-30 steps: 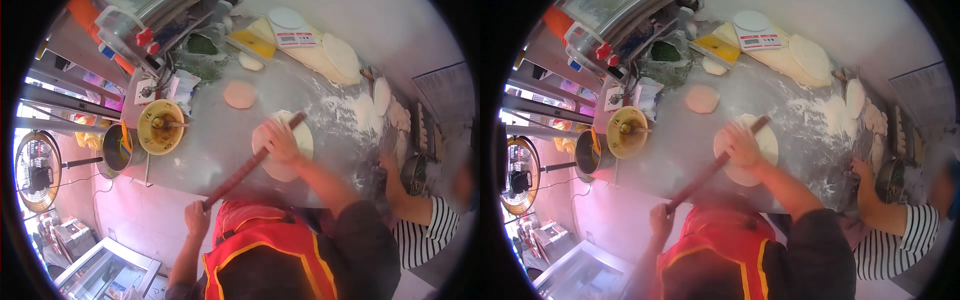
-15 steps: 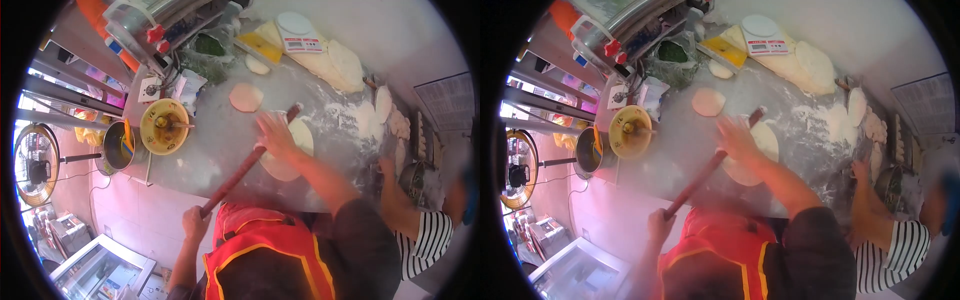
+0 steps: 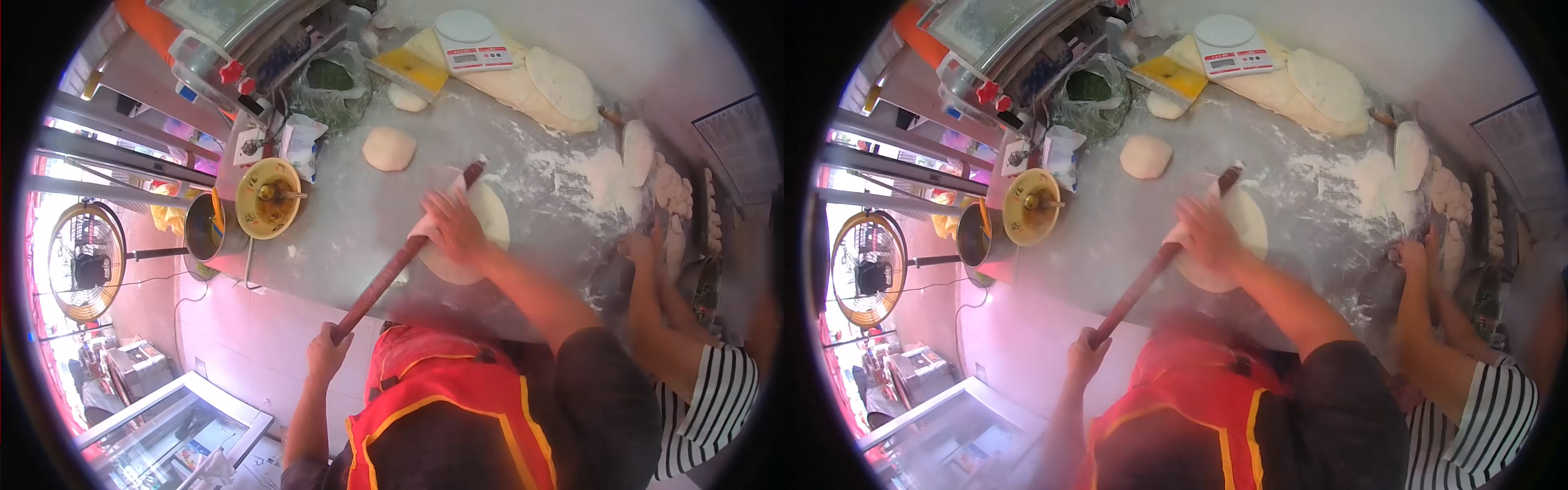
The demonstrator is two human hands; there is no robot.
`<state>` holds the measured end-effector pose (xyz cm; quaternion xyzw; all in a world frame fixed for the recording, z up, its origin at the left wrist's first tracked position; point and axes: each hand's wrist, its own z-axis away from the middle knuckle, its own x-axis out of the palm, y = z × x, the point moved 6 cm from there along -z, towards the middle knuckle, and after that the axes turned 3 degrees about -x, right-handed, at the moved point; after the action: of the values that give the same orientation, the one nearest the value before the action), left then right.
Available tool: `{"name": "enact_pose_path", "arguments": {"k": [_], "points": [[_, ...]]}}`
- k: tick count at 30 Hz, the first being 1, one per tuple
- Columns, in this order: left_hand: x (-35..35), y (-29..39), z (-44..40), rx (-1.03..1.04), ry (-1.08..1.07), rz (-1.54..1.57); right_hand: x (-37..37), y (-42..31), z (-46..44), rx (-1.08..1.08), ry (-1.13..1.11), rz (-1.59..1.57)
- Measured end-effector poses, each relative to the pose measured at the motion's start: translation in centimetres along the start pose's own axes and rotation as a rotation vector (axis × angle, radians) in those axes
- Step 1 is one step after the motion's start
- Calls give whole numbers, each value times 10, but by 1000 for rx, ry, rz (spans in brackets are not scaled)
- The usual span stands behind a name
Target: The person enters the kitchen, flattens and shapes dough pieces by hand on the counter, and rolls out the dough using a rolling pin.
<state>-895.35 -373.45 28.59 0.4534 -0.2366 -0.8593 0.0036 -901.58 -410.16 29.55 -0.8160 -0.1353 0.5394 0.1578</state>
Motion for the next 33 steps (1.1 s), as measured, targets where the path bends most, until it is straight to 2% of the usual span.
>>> {"name": "enact_pose_path", "arguments": {"k": [3, 5, 8, 9, 11, 12, 14, 17, 20, 22, 24, 26, 28, 30, 31, 33], "points": [[-12, 13, -17, 15, 102, -38, 27, -3, -75, -32, -39, 151], [-15, 23, -36, -6, 167, -138, 49, -2, -119, -121, 132, 70], [-28, 23, -52, 41, 146, -120, 47, -24, -146, -101, 132, 29], [-30, 21, -53, 65, 119, -77, 41, -31, -144, -111, 74, -11], [-29, 5, -53, -8, -72, 87, 21, -48, -135, -137, -35, -83], [-26, -2, -48, -49, -169, 161, 16, -54, -128, -166, -21, -65], [-32, 4, -41, -60, -97, 62, 8, -63, -118, -222, 14, -27], [-23, 15, -33, 27, 37, -54, 14, -44, -102, -26, 0, -51], [-14, 31, -23, 103, 104, -149, 8, -26, -95, -3, 72, 68], [-9, 40, -23, 154, 117, -176, 5, -7, -86, 10, 39, 36], [-1, 41, -20, 204, 120, -170, 6, 3, -65, 49, -44, 20], [17, 37, -15, 209, -41, -221, -2, -1, -28, 128, -167, 25], [37, 38, -5, 211, -192, -242, -29, -11, 44, 87, -162, 180], [55, 40, 8, 198, -312, -229, -51, -18, 121, 196, -13, -2], [59, 41, 12, 212, -330, -245, -54, -22, 151, 333, -146, -10], [65, 44, 19, 233, -362, -279, -69, -32, 180, 328, -155, 49]]}}
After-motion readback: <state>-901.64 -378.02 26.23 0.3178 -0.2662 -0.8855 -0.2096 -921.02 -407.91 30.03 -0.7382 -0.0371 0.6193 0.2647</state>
